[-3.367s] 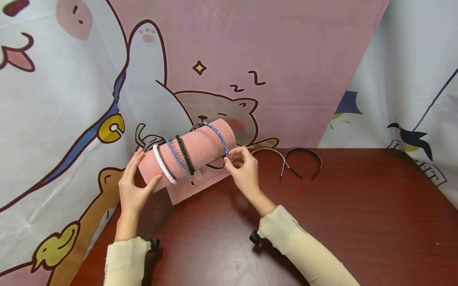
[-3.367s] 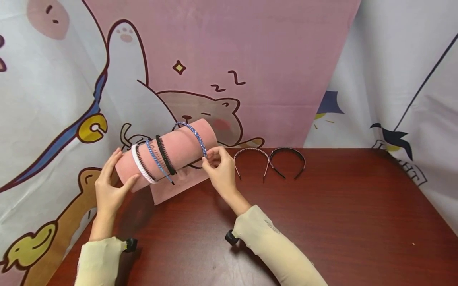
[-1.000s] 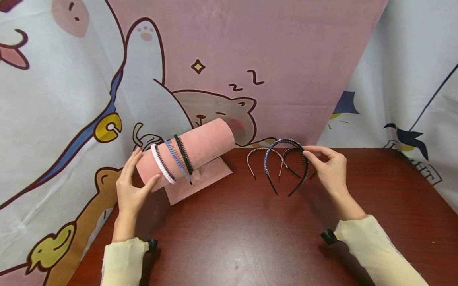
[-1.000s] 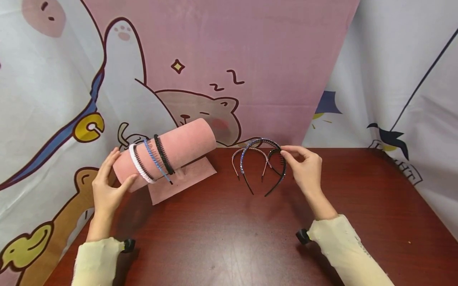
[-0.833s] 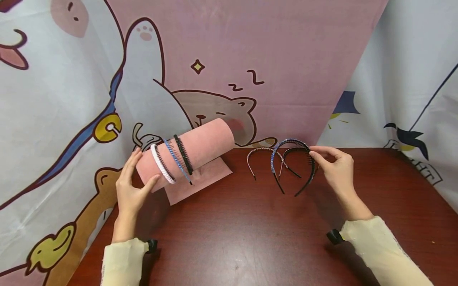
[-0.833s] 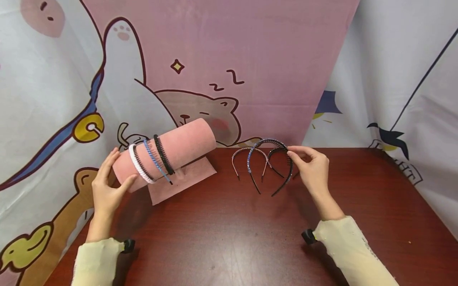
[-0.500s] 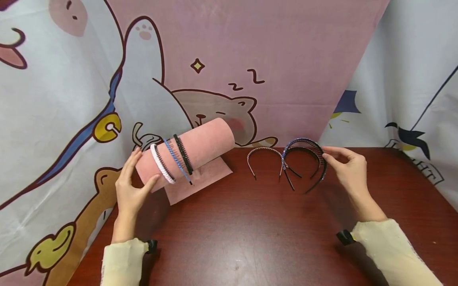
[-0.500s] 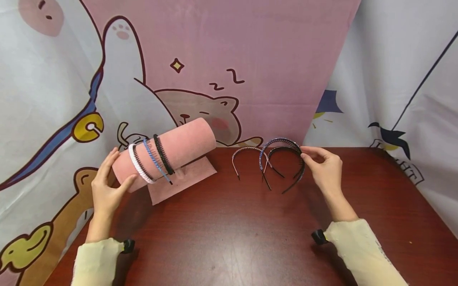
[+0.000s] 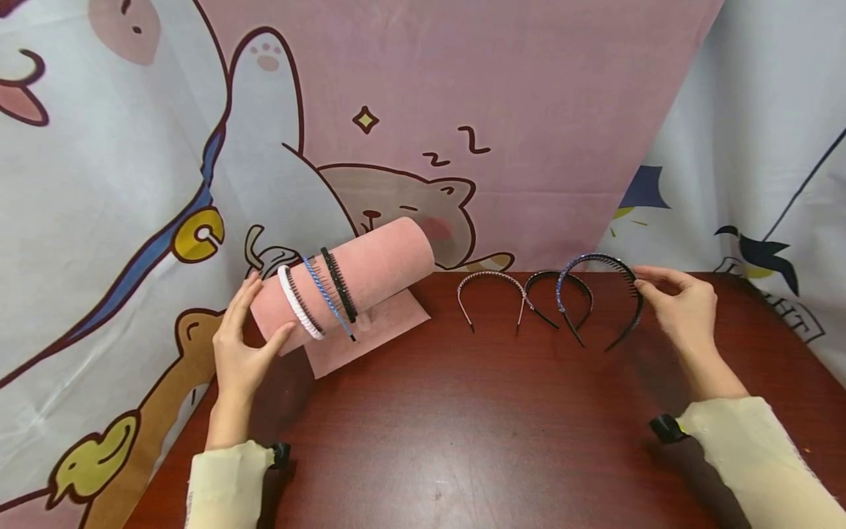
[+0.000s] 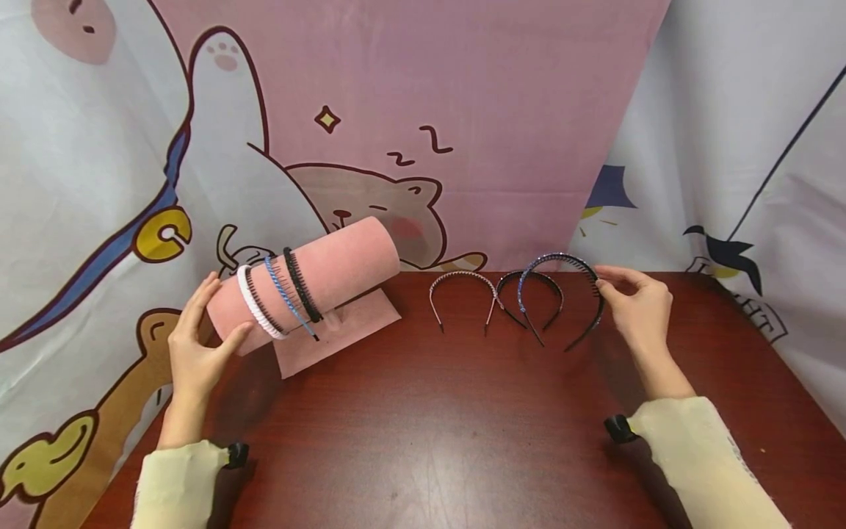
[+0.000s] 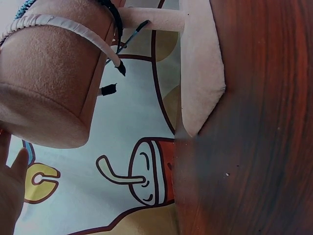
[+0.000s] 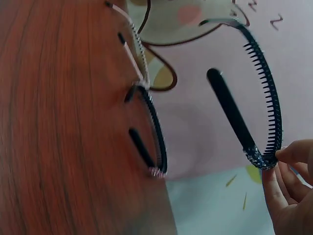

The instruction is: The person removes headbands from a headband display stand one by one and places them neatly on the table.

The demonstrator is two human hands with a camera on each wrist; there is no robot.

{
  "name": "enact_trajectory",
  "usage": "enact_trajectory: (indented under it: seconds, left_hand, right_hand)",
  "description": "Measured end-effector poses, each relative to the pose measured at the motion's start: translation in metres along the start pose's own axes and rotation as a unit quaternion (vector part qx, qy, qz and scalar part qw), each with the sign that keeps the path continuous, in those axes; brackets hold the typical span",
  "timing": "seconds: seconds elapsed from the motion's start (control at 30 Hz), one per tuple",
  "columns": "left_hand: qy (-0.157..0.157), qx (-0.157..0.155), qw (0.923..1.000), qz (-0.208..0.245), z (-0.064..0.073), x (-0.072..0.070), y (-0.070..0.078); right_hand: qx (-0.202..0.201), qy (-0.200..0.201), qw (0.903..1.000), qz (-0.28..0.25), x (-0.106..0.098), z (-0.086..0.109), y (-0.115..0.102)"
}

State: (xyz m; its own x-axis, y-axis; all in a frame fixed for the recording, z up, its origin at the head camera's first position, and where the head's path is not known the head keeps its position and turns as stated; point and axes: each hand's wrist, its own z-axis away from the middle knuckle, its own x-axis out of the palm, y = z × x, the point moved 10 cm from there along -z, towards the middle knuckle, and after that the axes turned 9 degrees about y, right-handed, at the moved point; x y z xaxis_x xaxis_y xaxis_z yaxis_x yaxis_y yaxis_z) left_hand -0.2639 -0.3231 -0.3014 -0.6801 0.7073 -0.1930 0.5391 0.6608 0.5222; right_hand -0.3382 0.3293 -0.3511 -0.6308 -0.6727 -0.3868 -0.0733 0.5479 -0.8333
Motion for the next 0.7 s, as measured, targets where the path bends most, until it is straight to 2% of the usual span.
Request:
enact_trajectory:
  seconds: [0.3,0.5,0.57,0.7]
  left_hand:
    - [-0.002,-0.003,1.0000,-0.002,0.001,0.000,-0.001]
    - [-0.006,-0.005,0.9999,-0.006,0.000,0.000,0.000]
    - [-0.008,-0.006,0.9999,-0.006,0.000,0.000,0.005]
    - [-0.007,-0.006,0.9999,-0.005,-0.004,0.000,0.025]
  right_hand:
    - [0.035,0.024,0.9985,0.034,-0.011,-0.022,0.031]
    - [0.037,0.038,0.9958,0.075,-0.012,-0.035,0.045]
    - [0.043,0.034,0.9944,0.090,-0.012,-0.039,0.050]
    - [0.053,0.024,0.9904,0.125,-0.008,-0.046,0.062]
